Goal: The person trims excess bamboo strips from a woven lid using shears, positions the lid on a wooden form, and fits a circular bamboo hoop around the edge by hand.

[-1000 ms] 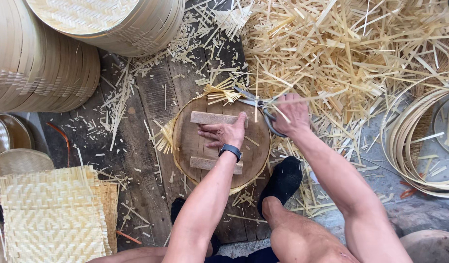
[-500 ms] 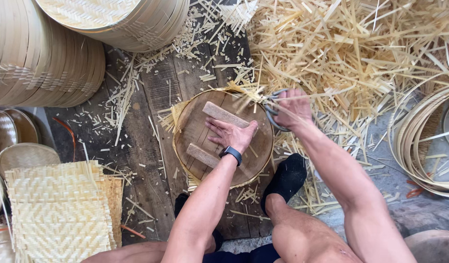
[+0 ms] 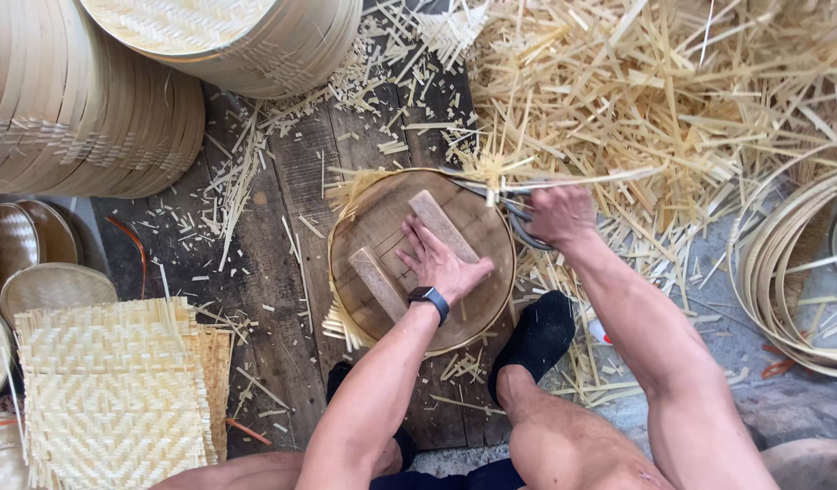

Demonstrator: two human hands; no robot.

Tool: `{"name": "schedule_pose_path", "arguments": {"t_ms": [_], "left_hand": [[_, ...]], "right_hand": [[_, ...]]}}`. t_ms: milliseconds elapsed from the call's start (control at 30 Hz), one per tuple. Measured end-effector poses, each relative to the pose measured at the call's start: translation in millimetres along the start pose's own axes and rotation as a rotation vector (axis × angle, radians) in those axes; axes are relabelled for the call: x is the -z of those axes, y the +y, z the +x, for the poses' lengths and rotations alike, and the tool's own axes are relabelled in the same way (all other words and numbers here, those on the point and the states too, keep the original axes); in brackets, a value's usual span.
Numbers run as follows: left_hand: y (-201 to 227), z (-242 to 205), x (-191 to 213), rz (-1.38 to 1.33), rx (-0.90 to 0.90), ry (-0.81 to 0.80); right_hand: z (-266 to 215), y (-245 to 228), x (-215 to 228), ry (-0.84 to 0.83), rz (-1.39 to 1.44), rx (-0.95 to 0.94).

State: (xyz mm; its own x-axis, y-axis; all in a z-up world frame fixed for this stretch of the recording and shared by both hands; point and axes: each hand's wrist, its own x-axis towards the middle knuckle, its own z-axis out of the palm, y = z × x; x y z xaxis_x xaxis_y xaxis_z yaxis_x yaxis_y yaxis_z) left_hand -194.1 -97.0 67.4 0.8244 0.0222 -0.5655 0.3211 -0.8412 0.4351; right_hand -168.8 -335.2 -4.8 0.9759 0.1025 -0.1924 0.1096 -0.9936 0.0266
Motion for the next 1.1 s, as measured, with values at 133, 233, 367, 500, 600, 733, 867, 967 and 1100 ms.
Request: {"name": "schedule_pose_path", "arguments": {"t_ms": [133,233,367,500,600,733,867,967,1100], "left_hand": [[-9.8,-5.0,2.5,0.096,-0.144,-0.071],[-9.4,-4.6,2.2,0.108,-0.167,-0.061],[-8.4,-4.0,0.7,0.108,-0.167,-0.068],[-19.6,-6.5,6.4,0.158,-0.251,-0.129],[-38.0,-10.2,10.2,0.184,-0.469,-0.117],[-43.0,-8.8,4.8,0.170,-0.485,-0.116],[-44.5,-7.4,3.6,0.160,-0.510,-0.092],[-44.2,-8.8,7.8,0.233,-0.466,-0.189],[-46.2,-7.7,9.5,0.249,-0.479,-0.242]], "right_hand": [[-21.2,38.3,-2.6,-0.032,0.065,0.019],[-16.4,20.9,10.0,0.242,-0.102,0.048],[13.1,-8.8,3.8,0.233,-0.070,0.047],[0.4,16.4,-5.0,-0.142,0.073,-0.013],[-19.5,40.0,12.6,-0.153,0.060,-0.044],[-15.3,22.9,44.1,0.074,-0.199,0.094],[9.3,-9.5,31.3,0.043,-0.125,0.050],[12.8,-4.7,4.4,-0.106,-0.035,-0.007],[-18.4,39.8,-5.8,-0.236,-0.002,-0.013]]}}
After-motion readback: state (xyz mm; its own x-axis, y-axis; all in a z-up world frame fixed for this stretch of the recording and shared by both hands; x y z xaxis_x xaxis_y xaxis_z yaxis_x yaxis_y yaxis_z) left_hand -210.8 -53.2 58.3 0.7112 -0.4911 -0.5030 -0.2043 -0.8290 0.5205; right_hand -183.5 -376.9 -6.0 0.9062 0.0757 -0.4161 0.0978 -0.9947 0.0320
